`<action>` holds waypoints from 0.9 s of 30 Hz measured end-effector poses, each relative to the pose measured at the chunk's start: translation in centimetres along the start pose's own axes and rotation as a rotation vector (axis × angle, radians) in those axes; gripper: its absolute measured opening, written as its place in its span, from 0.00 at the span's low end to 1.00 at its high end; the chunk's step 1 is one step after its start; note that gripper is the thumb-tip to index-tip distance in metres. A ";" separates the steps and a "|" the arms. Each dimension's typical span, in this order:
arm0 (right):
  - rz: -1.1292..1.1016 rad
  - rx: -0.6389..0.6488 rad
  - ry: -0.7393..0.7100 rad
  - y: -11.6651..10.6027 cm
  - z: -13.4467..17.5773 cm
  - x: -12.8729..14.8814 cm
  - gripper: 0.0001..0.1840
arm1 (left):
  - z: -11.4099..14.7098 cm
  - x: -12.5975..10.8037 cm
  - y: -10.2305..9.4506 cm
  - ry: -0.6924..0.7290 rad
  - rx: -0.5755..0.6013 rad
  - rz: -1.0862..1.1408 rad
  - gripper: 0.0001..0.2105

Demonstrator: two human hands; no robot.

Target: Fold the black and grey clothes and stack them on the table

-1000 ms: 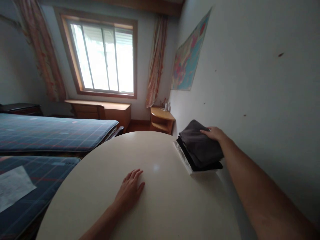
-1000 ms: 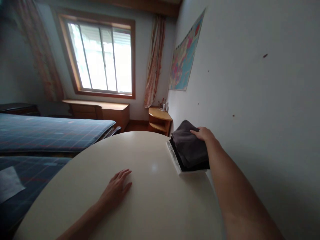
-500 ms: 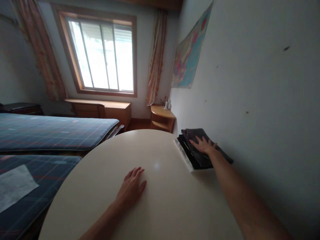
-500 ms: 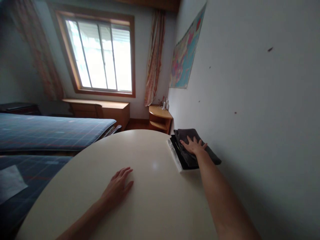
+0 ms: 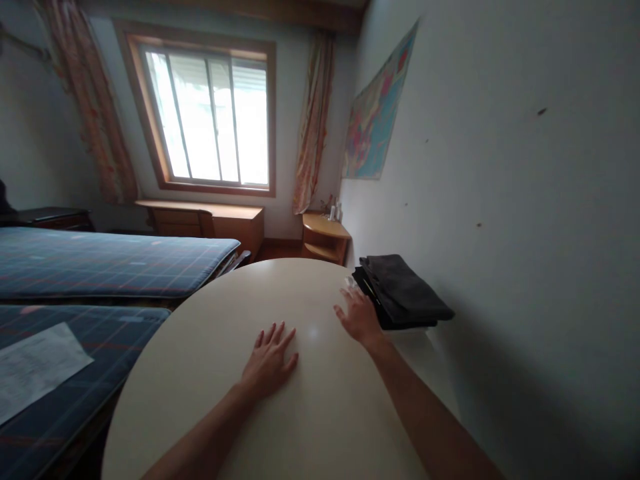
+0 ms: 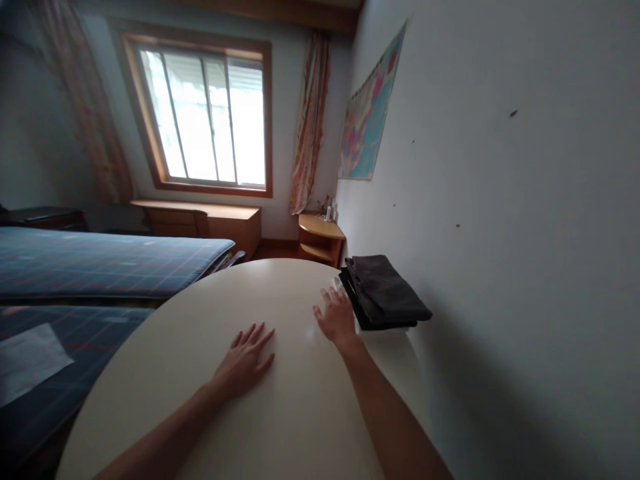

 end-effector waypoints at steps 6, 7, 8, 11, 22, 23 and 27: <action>-0.137 0.317 0.020 6.3 6.1 4.4 0.41 | -1.3 -0.9 -1.1 0.041 -0.007 -0.076 0.26; -0.148 0.340 0.006 6.7 6.5 4.5 0.42 | -1.5 -1.0 -1.3 0.048 -0.036 -0.085 0.25; -0.159 0.350 -0.010 6.9 6.9 4.5 0.42 | -1.8 -1.0 -1.4 0.049 -0.062 -0.085 0.24; -0.176 0.347 -0.041 6.6 7.2 4.3 0.43 | -2.3 -0.7 -0.9 0.042 -0.075 -0.043 0.26; -0.185 0.412 -0.031 6.2 7.1 4.2 0.45 | -2.4 0.0 0.6 0.099 0.013 -0.017 0.30; -0.186 0.408 -0.032 6.2 7.1 4.2 0.45 | -2.4 0.0 0.6 0.101 0.017 -0.019 0.30; -0.171 0.405 -0.029 6.3 7.1 4.1 0.45 | -2.4 -0.2 0.3 0.097 0.031 -0.025 0.30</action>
Point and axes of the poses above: each hand's wrist, its own z-axis away from the middle knuckle, its own y-axis out of the palm, x = y × z, the point moved 7 cm from there along -z, towards the middle knuckle
